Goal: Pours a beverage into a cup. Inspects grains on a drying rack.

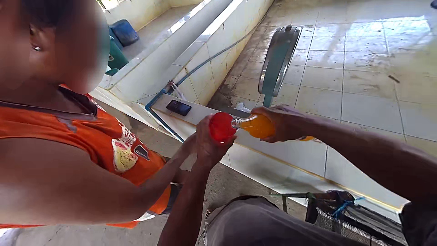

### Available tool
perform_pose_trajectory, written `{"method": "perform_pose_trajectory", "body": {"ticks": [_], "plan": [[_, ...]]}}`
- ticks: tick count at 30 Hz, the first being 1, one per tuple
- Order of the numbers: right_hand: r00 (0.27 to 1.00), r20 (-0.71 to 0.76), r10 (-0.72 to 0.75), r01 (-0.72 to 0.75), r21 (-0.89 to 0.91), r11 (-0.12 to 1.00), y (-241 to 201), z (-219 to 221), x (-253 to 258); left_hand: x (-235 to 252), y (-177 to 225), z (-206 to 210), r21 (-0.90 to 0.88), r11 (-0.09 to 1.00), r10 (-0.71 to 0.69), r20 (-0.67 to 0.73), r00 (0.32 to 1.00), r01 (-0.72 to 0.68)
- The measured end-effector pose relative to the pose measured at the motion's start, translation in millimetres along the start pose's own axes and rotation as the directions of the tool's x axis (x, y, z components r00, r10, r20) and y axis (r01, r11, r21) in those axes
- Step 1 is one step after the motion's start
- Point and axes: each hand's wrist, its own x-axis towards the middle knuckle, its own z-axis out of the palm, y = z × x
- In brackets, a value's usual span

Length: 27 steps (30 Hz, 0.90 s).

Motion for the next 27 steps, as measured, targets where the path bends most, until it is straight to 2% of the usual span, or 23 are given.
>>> {"method": "perform_pose_trajectory", "body": {"ticks": [3, 8, 12, 16, 27], "plan": [[0.997, 0.066, -0.033, 0.043, -0.144, 0.989, -15.9, -15.1, 12.0, -5.1, -4.7, -4.2, 0.010, 0.998, 0.059, -0.029, 0.998, -0.059], [0.985, 0.166, -0.051, 0.108, -0.355, 0.928, -33.9, -27.6, 27.6, -16.7, -14.6, -9.2, -0.025, 1.000, -0.003, -0.025, 1.000, 0.003], [0.967, 0.244, -0.076, 0.168, -0.380, 0.909, -47.0, -34.7, 37.5, -20.4, -17.1, -17.6, -0.030, 0.999, -0.018, -0.049, 0.999, 0.016], [0.948, 0.317, -0.035, 0.180, -0.440, 0.880, -56.1, -34.1, 44.9, -26.6, -17.4, -22.4, -0.024, 1.000, -0.015, -0.057, 0.998, 0.013], [0.917, 0.399, -0.007, 0.224, -0.501, 0.836, -75.7, -41.1, 51.7, -40.4, -20.7, -33.5, -0.165, 0.980, -0.105, 0.048, 0.993, 0.112]]}}
